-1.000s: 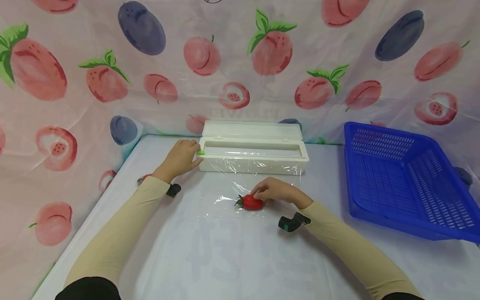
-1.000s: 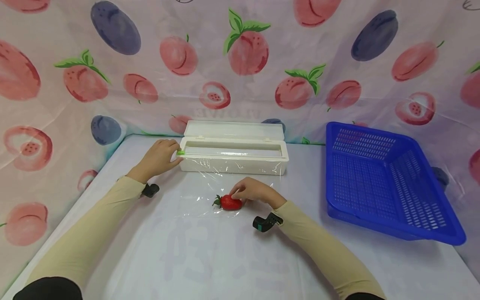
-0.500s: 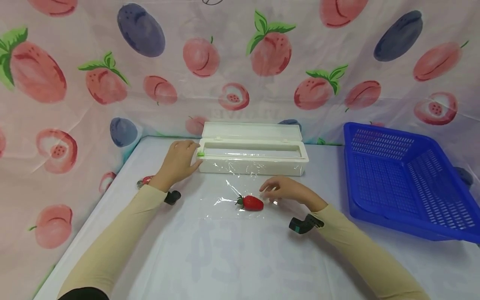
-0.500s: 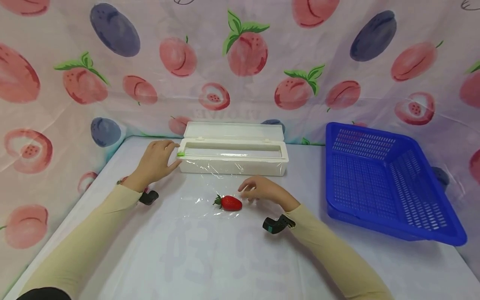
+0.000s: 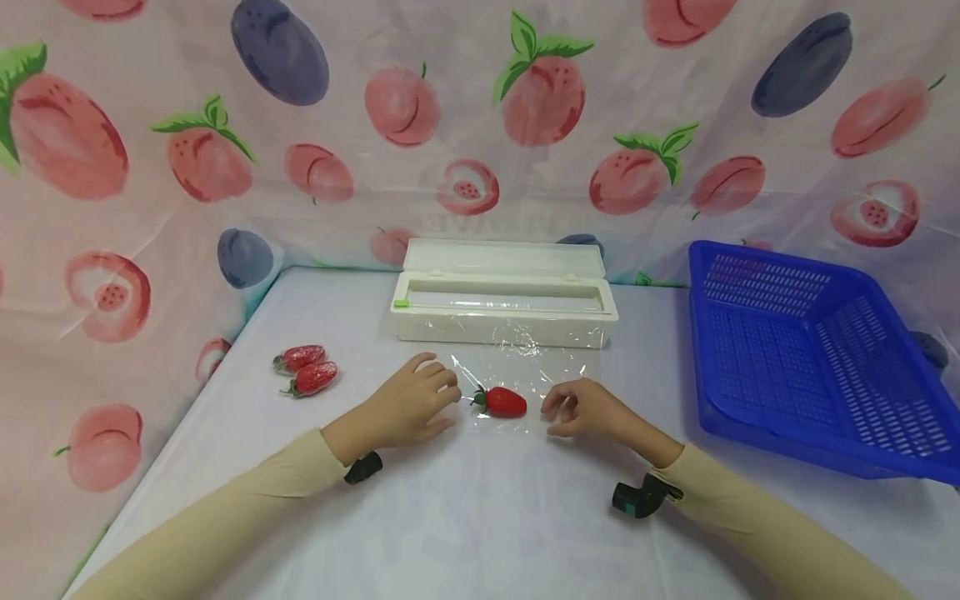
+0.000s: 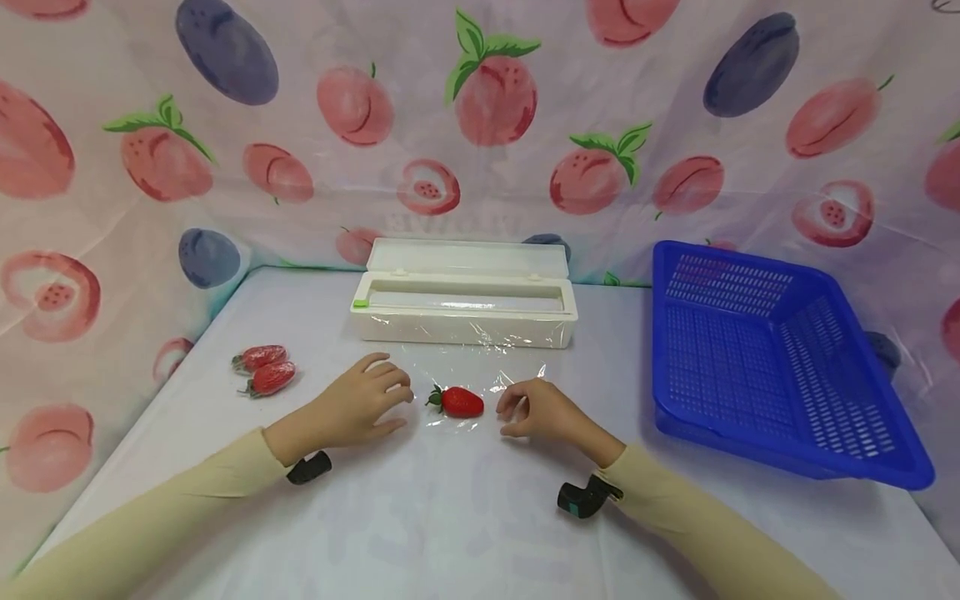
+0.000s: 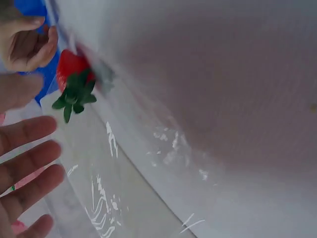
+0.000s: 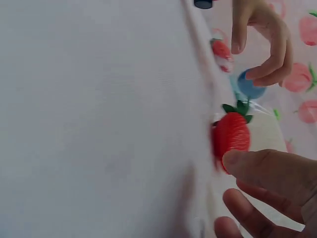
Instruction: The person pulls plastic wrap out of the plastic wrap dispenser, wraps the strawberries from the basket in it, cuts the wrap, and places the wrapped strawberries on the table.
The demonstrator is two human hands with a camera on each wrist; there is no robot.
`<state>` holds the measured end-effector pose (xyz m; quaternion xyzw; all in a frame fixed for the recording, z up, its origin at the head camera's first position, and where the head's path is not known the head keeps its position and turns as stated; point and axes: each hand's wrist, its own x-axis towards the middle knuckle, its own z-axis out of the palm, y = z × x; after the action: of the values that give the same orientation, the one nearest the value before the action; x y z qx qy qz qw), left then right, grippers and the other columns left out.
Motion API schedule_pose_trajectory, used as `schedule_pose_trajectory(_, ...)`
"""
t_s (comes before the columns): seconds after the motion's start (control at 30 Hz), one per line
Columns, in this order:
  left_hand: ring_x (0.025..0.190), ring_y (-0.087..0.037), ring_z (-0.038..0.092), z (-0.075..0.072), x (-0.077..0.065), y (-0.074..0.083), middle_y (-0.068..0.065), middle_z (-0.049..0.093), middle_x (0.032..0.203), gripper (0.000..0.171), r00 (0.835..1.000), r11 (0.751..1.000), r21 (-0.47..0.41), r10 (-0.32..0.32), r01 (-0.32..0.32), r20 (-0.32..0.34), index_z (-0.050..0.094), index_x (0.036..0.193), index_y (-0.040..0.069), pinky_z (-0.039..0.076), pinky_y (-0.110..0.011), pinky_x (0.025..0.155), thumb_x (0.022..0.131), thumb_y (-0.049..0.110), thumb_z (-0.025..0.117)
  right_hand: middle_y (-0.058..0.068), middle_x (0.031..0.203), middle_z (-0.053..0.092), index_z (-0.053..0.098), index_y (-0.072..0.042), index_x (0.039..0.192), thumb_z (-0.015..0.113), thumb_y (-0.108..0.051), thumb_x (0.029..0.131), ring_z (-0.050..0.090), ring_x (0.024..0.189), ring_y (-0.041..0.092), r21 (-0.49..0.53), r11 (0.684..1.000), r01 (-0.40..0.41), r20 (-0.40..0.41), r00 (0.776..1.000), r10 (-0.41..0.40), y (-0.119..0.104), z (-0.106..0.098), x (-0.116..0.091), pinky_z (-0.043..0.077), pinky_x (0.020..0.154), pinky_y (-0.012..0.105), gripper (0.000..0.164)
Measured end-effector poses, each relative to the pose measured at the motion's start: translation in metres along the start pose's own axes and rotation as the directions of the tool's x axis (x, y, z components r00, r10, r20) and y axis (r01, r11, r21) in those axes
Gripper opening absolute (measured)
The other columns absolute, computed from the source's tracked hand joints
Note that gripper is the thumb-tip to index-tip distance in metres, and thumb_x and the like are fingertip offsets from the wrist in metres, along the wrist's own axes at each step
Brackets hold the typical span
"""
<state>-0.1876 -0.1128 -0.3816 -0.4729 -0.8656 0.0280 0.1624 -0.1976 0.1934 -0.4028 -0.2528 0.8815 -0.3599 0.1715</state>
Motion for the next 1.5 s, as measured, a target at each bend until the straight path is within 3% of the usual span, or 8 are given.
schedule_pose_trajectory(0.17,0.094,-0.018,0.058,0.006,-0.002,0.006,0.002,0.063,0.095,0.026,0.983,0.998,0.038,0.047,-0.054,0.179,0.064,0.094,0.016,0.041,-0.044,0.101,0.078,0.035,0.073,-0.003,0.075,0.062,0.067,-0.011,0.084,0.077,-0.01,0.071,0.049,0.065,0.008,-0.098,0.995,-0.026,-0.031,0.999,0.024,0.003,0.008,-0.006,0.043,0.059,0.019,0.016)
schedule_pose_trajectory(0.37,0.089,-0.017,0.061,0.012,-0.002,0.008,0.003,0.067,0.089,0.011,0.971,0.993,0.055,0.086,-0.1,0.223,0.066,0.089,0.016,0.043,-0.041,0.098,0.081,0.024,0.069,-0.006,0.072,0.06,0.067,-0.015,0.079,0.074,-0.011,0.073,0.047,0.065,0.007,-0.175,0.985,-0.001,-0.077,0.997,-0.012,0.004,0.012,-0.009,0.04,0.059,0.019,0.01)
schedule_pose_trajectory(0.53,0.087,-0.016,0.062,0.015,-0.001,0.009,0.003,0.068,0.087,0.004,0.976,0.989,0.077,0.106,-0.123,0.191,0.067,0.086,0.015,0.044,-0.038,0.096,0.082,0.015,0.066,-0.007,0.072,0.059,0.067,-0.016,0.073,0.072,-0.009,0.073,0.046,0.066,0.005,-0.229,0.972,0.053,-0.101,0.992,-0.078,0.005,0.014,-0.008,0.04,0.059,0.018,0.009)
schedule_pose_trajectory(0.7,0.084,-0.016,0.062,0.012,-0.001,0.009,0.003,0.067,0.084,0.001,0.984,0.991,0.073,0.098,-0.11,0.15,0.066,0.084,0.016,0.044,-0.038,0.095,0.083,0.016,0.066,-0.008,0.07,0.058,0.067,-0.017,0.07,0.071,-0.007,0.072,0.046,0.066,0.005,-0.235,0.971,0.052,-0.115,0.99,-0.081,0.004,0.012,-0.007,0.04,0.059,0.018,0.011)
schedule_pose_trajectory(1.0,0.083,-0.017,0.062,0.005,0.001,0.002,0.002,0.068,0.082,0.007,0.999,0.999,0.02,-0.041,0.04,0.016,0.066,0.085,0.013,0.045,-0.043,0.097,0.081,0.016,0.07,-0.002,0.076,0.062,0.069,-0.012,0.074,0.072,-0.004,0.073,0.048,0.067,0.01,-0.215,0.977,-0.009,-0.147,0.989,-0.023,-0.004,-0.005,-0.002,0.04,0.059,0.02,0.009)
schedule_pose_trajectory(1.2,0.082,-0.02,0.061,0.004,0.008,-0.005,0.0,0.066,0.079,0.009,0.991,0.99,0.06,-0.124,0.127,-0.047,0.063,0.081,0.013,0.044,-0.044,0.095,0.08,0.017,0.071,0.001,0.076,0.063,0.069,-0.01,0.075,0.071,-0.003,0.075,0.049,0.067,0.012,-0.223,0.975,-0.005,-0.183,0.983,-0.036,-0.005,-0.014,0.006,0.039,0.057,0.021,0.006)
schedule_pose_trajectory(1.37,0.082,-0.021,0.061,0.009,0.016,-0.012,-0.002,0.067,0.078,0.01,0.978,0.972,0.117,-0.197,0.204,-0.068,0.065,0.08,0.012,0.044,-0.044,0.096,0.078,0.017,0.073,0.001,0.075,0.063,0.067,-0.009,0.075,0.07,-0.005,0.077,0.048,0.065,0.011,-0.212,0.977,-0.008,-0.214,0.976,-0.039,-0.002,-0.018,0.017,0.039,0.057,0.021,0.005)
schedule_pose_trajectory(1.5,0.08,-0.021,0.062,0.016,0.021,-0.017,-0.002,0.068,0.077,0.01,0.974,0.963,0.15,-0.217,0.225,-0.063,0.067,0.079,0.012,0.044,-0.043,0.095,0.077,0.017,0.074,0.002,0.076,0.063,0.067,-0.007,0.075,0.07,-0.007,0.078,0.048,0.066,0.012,-0.217,0.976,-0.033,-0.226,0.974,-0.017,0.001,-0.019,0.026,0.039,0.058,0.022,0.004)
